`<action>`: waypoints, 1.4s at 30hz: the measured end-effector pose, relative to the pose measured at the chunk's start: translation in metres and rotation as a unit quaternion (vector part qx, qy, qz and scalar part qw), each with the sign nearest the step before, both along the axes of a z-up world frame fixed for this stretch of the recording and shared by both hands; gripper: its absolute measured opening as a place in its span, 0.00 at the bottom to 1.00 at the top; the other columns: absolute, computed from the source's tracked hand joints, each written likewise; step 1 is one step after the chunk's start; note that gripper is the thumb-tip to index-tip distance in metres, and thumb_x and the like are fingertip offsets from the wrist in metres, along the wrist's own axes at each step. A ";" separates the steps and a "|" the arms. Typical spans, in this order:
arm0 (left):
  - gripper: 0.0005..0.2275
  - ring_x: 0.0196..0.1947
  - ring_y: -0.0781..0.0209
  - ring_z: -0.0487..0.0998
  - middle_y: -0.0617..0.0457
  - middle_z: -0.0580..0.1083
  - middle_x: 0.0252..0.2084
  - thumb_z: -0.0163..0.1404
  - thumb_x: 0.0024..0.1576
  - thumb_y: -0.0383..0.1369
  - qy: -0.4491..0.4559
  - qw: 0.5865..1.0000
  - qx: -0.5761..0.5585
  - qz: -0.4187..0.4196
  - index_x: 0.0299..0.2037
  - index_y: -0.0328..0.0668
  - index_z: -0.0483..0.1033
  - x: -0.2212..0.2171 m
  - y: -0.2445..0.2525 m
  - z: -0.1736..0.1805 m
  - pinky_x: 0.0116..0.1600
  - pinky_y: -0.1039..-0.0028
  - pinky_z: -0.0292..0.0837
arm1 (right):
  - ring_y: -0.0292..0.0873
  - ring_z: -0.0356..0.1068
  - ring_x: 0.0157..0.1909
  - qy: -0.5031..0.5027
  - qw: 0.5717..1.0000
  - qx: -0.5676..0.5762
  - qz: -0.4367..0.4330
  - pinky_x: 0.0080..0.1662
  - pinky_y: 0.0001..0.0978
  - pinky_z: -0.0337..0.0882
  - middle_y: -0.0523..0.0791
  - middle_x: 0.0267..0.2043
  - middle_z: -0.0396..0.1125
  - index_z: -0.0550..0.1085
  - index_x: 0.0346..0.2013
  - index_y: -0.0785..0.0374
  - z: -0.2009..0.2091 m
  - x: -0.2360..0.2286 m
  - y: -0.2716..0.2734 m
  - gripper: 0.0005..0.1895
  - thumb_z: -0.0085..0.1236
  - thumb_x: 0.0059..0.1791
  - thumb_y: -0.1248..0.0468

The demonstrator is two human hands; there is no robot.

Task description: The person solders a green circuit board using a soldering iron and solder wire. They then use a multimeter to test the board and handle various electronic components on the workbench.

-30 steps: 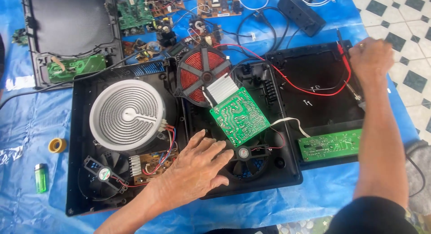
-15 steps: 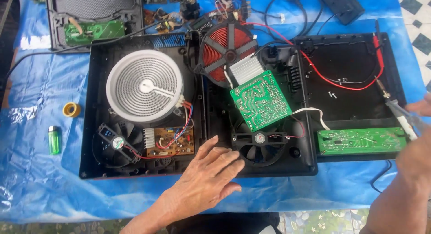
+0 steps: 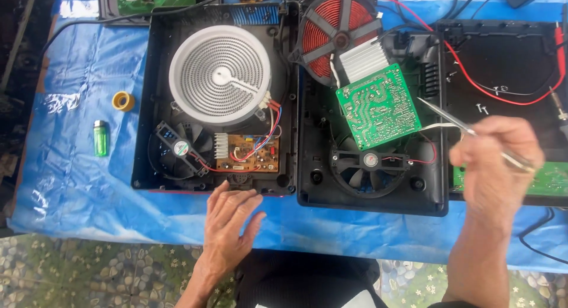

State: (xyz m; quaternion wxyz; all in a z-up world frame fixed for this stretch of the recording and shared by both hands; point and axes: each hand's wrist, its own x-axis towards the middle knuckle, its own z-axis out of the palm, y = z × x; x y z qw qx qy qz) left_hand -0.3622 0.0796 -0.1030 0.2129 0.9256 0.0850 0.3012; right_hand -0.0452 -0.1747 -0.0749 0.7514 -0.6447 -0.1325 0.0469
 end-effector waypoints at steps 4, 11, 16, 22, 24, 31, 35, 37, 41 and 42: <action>0.11 0.50 0.57 0.79 0.49 0.79 0.49 0.55 0.60 0.34 -0.006 0.996 0.007 0.084 0.50 0.42 0.78 -0.014 0.007 -0.023 0.68 0.50 0.65 | 0.38 0.70 0.26 -0.050 0.998 -0.003 0.037 0.31 0.20 0.71 0.45 0.36 0.68 0.73 0.45 0.67 -0.028 -0.005 0.015 0.07 0.61 0.54 0.69; 0.23 0.63 0.45 0.69 0.37 0.67 0.64 0.51 0.65 0.43 -0.034 0.989 0.019 0.140 0.66 0.37 0.68 0.027 0.038 0.006 0.62 0.57 0.70 | 0.44 0.66 0.29 -0.296 0.944 -0.134 -0.052 0.33 0.29 0.63 0.55 0.40 0.67 0.76 0.48 0.73 -0.056 -0.002 0.008 0.08 0.60 0.60 0.68; 0.26 0.66 0.34 0.64 0.31 0.61 0.67 0.44 0.69 0.47 0.009 0.988 0.050 0.146 0.69 0.35 0.58 0.065 0.067 0.026 0.64 0.46 0.61 | 0.51 0.68 0.38 -0.364 0.911 -0.168 -0.094 0.42 0.38 0.65 0.58 0.41 0.71 0.78 0.47 0.74 -0.064 0.005 -0.006 0.09 0.61 0.61 0.67; 0.12 0.43 0.55 0.70 0.51 0.72 0.43 0.58 0.60 0.43 -0.033 0.962 0.236 0.131 0.45 0.45 0.76 0.102 0.054 -0.014 0.57 0.55 0.64 | 0.46 0.65 0.29 -0.343 0.920 -0.147 -0.120 0.39 0.35 0.62 0.55 0.32 0.67 0.77 0.46 0.74 -0.063 0.008 -0.011 0.10 0.59 0.62 0.66; 0.10 0.39 0.52 0.66 0.54 0.67 0.34 0.65 0.55 0.37 -0.012 0.968 0.221 0.114 0.33 0.43 0.78 0.102 0.044 -0.016 0.66 0.48 0.60 | 0.47 0.65 0.30 -0.345 0.919 -0.158 -0.104 0.37 0.35 0.62 0.57 0.32 0.67 0.77 0.46 0.74 -0.066 0.008 -0.010 0.06 0.60 0.60 0.70; 0.10 0.40 0.50 0.66 0.53 0.66 0.35 0.63 0.53 0.36 0.062 0.961 0.235 0.129 0.33 0.44 0.75 0.094 0.056 -0.049 0.66 0.46 0.61 | 0.52 0.67 0.36 -0.370 0.907 -0.173 -0.101 0.41 0.40 0.65 0.55 0.31 0.69 0.79 0.45 0.78 -0.071 0.010 -0.011 0.04 0.61 0.60 0.74; 0.08 0.36 0.53 0.65 0.55 0.64 0.32 0.61 0.52 0.31 0.098 0.958 0.234 0.137 0.31 0.46 0.72 0.095 0.058 -0.053 0.63 0.52 0.64 | 0.50 0.67 0.29 -0.330 0.928 -0.145 -0.096 0.32 0.33 0.64 0.62 0.40 0.69 0.77 0.46 0.79 -0.068 0.007 -0.007 0.03 0.59 0.59 0.77; 0.09 0.34 0.54 0.65 0.55 0.65 0.32 0.62 0.50 0.30 0.119 0.957 0.226 0.137 0.32 0.47 0.71 0.097 0.059 -0.055 0.61 0.55 0.67 | 0.50 0.67 0.28 -0.312 0.935 -0.139 -0.099 0.29 0.31 0.64 0.63 0.42 0.68 0.76 0.46 0.81 -0.067 0.005 -0.006 0.04 0.57 0.59 0.78; 0.05 0.33 0.52 0.66 0.53 0.65 0.34 0.56 0.46 0.27 0.104 0.962 0.223 0.116 0.29 0.43 0.72 0.102 0.064 -0.063 0.42 0.63 0.67 | 0.47 0.67 0.28 -0.263 0.952 -0.118 -0.101 0.31 0.31 0.68 0.60 0.43 0.68 0.75 0.47 0.78 -0.064 0.002 -0.004 0.05 0.55 0.57 0.77; 0.07 0.34 0.51 0.67 0.52 0.65 0.36 0.56 0.40 0.26 0.100 0.963 0.223 0.111 0.27 0.42 0.71 0.104 0.065 -0.065 0.40 0.62 0.68 | 0.47 0.67 0.28 -0.259 0.953 -0.120 -0.103 0.32 0.31 0.69 0.60 0.43 0.68 0.75 0.47 0.78 -0.062 0.002 -0.004 0.04 0.55 0.57 0.78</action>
